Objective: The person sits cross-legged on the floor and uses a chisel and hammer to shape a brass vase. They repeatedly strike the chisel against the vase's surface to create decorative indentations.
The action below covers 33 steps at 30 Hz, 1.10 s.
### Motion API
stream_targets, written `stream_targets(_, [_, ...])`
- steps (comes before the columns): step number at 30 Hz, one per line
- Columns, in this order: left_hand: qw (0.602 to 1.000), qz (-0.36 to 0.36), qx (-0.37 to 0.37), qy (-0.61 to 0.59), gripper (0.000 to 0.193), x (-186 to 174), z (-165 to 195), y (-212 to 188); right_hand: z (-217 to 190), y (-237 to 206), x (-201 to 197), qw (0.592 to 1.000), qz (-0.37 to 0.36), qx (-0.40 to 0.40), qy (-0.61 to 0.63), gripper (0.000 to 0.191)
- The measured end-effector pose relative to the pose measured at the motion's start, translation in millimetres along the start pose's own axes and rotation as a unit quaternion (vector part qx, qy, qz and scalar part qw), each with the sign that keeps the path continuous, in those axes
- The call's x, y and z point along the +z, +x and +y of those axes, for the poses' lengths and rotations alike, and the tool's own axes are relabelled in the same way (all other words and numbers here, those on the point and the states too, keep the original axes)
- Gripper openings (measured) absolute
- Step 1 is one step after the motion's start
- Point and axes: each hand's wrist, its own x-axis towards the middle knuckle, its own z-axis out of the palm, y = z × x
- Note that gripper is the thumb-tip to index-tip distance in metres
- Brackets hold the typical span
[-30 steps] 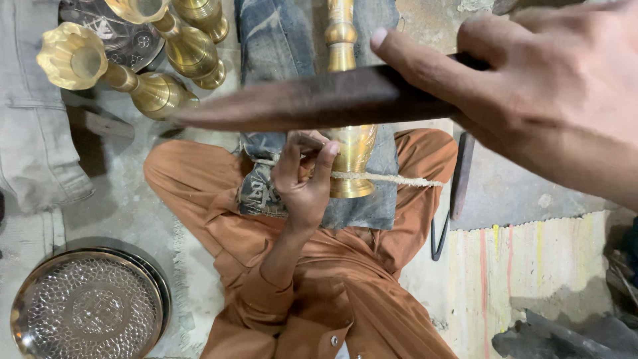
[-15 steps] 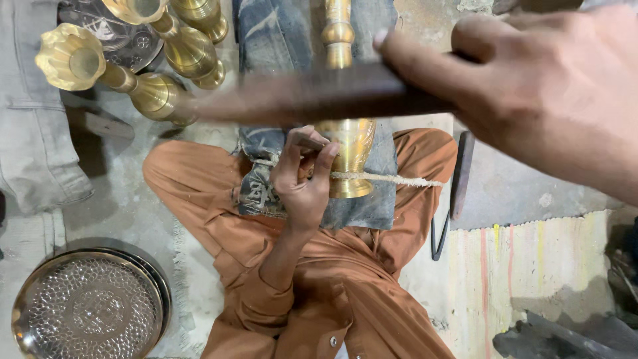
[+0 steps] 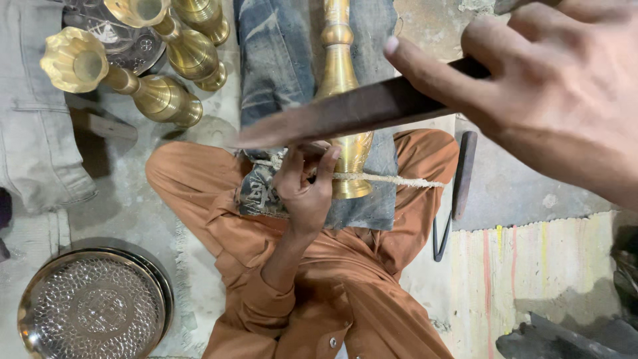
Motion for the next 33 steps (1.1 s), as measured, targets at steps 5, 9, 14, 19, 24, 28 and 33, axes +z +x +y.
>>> stream_targets(5, [0.999,-0.002,-0.024,-0.047,0.013,2,-4,-1,-1,3,-9,0.999,-0.038,-0.003,-0.027,0.077])
stream_targets(9, [0.998,-0.004,-0.027,-0.060,0.014,3,-4,-3,-5,11,-13,0.972,0.001,0.071,0.223,0.072])
stream_targets(14, [0.997,0.015,0.068,-0.043,0.032,5,-7,-6,5,2,-21,0.992,0.005,0.016,0.126,0.073])
stream_targets(19, [0.995,0.010,0.093,-0.036,0.044,8,-18,-10,3,-16,-9,0.973,0.060,0.046,0.217,0.063])
stream_targets(24, [0.993,0.018,0.102,0.054,0.027,4,-22,-15,2,-20,-4,0.984,0.042,0.042,0.166,0.062])
stream_targets(28, [0.998,0.032,0.057,-0.020,0.026,6,-27,-17,4,-12,-10,0.988,0.038,0.027,0.146,0.063])
stream_targets(33, [0.993,0.019,0.087,0.081,0.019,0,-28,-19,2,-10,-12,0.998,0.039,-0.034,-0.021,0.069])
